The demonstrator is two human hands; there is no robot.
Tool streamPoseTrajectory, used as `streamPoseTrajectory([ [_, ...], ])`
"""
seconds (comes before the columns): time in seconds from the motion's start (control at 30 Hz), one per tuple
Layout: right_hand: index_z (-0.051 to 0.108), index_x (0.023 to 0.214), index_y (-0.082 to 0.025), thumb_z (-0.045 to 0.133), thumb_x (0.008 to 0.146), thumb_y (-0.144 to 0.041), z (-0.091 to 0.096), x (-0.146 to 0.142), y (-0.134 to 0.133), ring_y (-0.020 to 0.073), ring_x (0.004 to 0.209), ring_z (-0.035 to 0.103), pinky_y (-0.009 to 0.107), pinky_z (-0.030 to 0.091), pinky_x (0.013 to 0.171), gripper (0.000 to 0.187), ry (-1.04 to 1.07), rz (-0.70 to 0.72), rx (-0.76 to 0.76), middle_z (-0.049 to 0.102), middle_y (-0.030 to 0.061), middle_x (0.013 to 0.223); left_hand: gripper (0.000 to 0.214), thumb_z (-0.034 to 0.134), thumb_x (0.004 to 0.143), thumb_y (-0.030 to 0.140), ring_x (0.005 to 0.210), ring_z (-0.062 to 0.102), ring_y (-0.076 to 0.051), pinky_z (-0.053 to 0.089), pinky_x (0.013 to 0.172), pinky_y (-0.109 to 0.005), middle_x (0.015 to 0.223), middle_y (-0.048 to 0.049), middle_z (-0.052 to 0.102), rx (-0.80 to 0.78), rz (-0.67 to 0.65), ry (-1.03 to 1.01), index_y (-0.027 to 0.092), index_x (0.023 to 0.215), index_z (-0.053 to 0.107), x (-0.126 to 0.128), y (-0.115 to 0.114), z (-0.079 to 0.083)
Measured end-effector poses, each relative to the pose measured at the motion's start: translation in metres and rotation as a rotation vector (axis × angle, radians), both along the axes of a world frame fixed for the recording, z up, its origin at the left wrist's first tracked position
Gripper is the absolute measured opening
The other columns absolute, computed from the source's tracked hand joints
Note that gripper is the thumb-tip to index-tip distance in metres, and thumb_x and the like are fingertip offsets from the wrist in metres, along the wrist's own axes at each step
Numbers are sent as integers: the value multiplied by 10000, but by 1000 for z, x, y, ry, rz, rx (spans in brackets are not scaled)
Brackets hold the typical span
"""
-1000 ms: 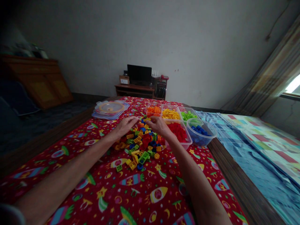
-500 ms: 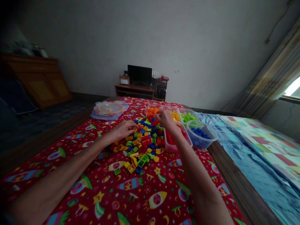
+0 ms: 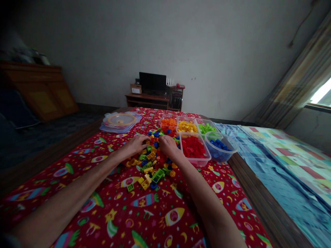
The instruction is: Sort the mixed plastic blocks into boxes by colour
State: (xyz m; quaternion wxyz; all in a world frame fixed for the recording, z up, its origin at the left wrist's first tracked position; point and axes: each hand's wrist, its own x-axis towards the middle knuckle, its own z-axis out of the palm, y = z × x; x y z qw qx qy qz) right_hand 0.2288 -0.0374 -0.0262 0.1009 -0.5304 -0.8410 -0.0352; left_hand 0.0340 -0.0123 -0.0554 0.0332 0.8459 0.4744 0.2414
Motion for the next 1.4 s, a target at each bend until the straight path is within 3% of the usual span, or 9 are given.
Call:
streamPoseTrajectory([
  [0.17,686,981,-164,455,858,-179,5,1,-4,204,847,632,246,378,637,262,-23,-53,3,697,132,949,172,611,753,312,708,594,-178,436,642,-258,793,-39,663,27,37,-52,186,851,674,5,-2,6],
  [0.3,688,984,-146,437,866,-164,11,1,-9,206,855,626,251,391,668,278,4,-68,-8,694,145,960,277,577,775,439,600,537,-148,369,557,-242,663,-16,627,27,73,-142,176,725,645,3,-1,12],
  [0.5,696,1005,-122,498,844,-181,21,1,-11,194,903,595,254,403,781,261,220,59,112,688,122,930,430,591,704,586,546,474,-123,329,517,-237,579,10,564,-81,15,-307,160,659,617,-7,-3,31],
  [0.77,735,957,-131,489,760,-147,24,-9,-4,81,514,479,188,347,510,316,800,142,-191,592,-23,595,569,597,627,713,529,458,-116,335,496,-228,568,22,530,-256,12,-603,149,700,615,8,-16,42],
  [0.9,703,1048,-128,560,754,-203,20,-13,-4,96,560,543,188,393,527,335,916,195,-289,622,-21,623,568,603,626,718,501,461,-107,333,472,-221,538,31,515,-321,-19,-664,152,674,601,14,-16,35],
  [1.07,710,974,-153,599,735,-142,19,-15,-9,151,713,638,221,460,612,264,783,131,-107,702,39,777,570,622,623,715,537,543,-122,431,517,-237,581,3,583,-472,-51,-814,146,646,598,22,-17,30],
  [1.17,706,949,-144,586,736,-119,24,-8,-10,152,689,643,238,473,633,246,726,69,-41,702,51,762,603,523,718,723,606,617,-158,505,592,-280,641,-48,649,-549,-26,-925,131,727,636,20,-19,35],
  [1.27,690,967,-138,576,742,-135,33,11,3,148,665,637,247,480,638,252,719,3,45,689,44,740,620,411,807,689,649,645,-177,523,635,-299,672,-71,677,-445,8,-889,123,783,664,8,-16,41],
  [1.4,652,1043,-135,531,752,-133,52,51,41,180,766,649,288,493,706,315,624,-164,210,697,67,823,599,353,846,633,657,652,-194,522,630,-307,710,-82,698,-297,74,-749,129,779,669,-8,-7,42],
])
